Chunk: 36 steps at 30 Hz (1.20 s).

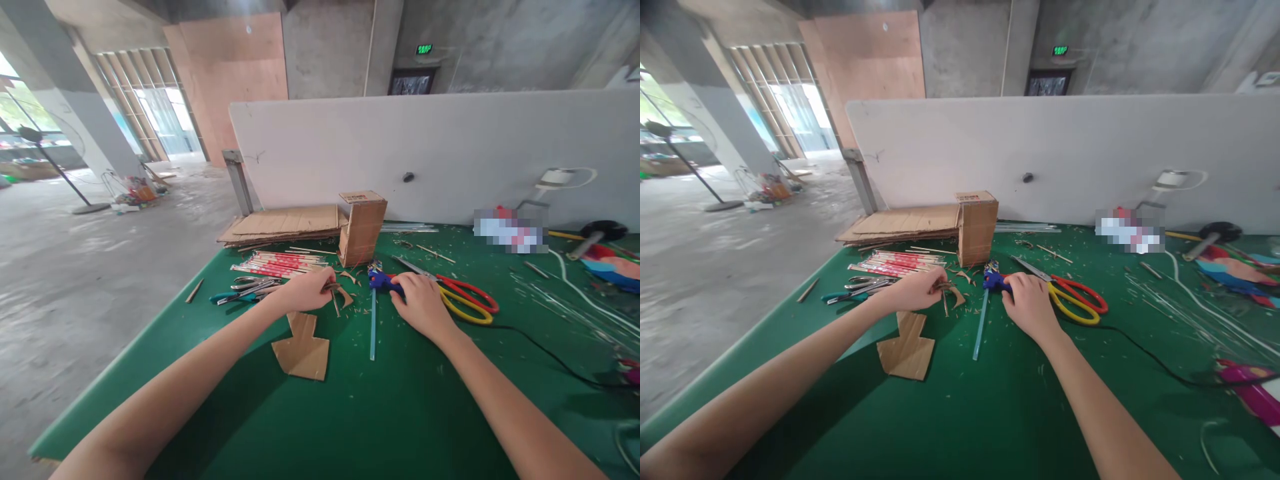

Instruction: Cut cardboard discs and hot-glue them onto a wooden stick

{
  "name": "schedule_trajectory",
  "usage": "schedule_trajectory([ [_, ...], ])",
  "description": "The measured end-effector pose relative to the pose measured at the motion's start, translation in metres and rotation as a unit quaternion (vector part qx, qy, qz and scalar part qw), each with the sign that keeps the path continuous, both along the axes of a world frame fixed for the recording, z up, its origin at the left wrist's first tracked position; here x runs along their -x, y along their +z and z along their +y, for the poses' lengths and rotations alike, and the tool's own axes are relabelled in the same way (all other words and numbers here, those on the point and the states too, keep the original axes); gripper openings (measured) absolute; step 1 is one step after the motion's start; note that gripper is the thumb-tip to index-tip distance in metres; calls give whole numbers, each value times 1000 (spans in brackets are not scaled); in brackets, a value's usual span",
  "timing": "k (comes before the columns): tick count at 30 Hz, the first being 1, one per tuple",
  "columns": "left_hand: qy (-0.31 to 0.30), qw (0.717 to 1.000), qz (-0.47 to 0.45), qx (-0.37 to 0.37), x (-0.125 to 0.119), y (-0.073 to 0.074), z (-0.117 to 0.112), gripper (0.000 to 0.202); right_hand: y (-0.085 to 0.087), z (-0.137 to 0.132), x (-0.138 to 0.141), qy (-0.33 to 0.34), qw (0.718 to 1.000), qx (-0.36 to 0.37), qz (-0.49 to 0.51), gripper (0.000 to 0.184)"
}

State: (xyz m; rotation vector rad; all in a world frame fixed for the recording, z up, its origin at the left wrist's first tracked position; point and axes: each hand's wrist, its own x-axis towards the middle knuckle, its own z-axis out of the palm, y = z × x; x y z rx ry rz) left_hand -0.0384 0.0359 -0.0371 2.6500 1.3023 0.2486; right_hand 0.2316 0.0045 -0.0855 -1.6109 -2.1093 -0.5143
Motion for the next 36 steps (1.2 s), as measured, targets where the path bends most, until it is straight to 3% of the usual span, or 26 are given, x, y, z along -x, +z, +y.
schedule_trajectory([
  [3,7,999,27,-34,-5,0,-5,25,3,-2,1,-6,1000,-1,4,20],
  [8,80,994,50,-63,-12,-4,-8,29,21,-3,-16,-44,998,-18,-42,25],
  [11,92,991,72,-65,-6,3,-7,44,29,-4,-37,-130,991,21,-35,29],
  [13,57,993,84,-54,2,12,-8,55,32,-5,-50,-205,974,90,-23,29],
  [15,-31,993,113,-13,13,26,-9,53,33,-6,-60,-245,956,159,-13,30],
  [17,-70,983,158,66,23,41,-11,52,34,-7,-65,-258,947,192,1,32],
  [21,-10,974,214,72,23,60,-21,59,36,-8,-65,-284,933,220,2,33],
  [25,3,944,293,155,7,58,-32,52,32,-6,-72,-315,916,249,11,34],
  [28,10,956,259,134,2,50,-35,53,24,0,-87,-316,912,260,32,31],
  [34,44,979,133,149,9,42,-24,38,16,5,-99,-260,944,203,14,17],
  [36,43,984,76,153,13,44,-20,41,18,4,-96,-260,948,185,11,14],
])
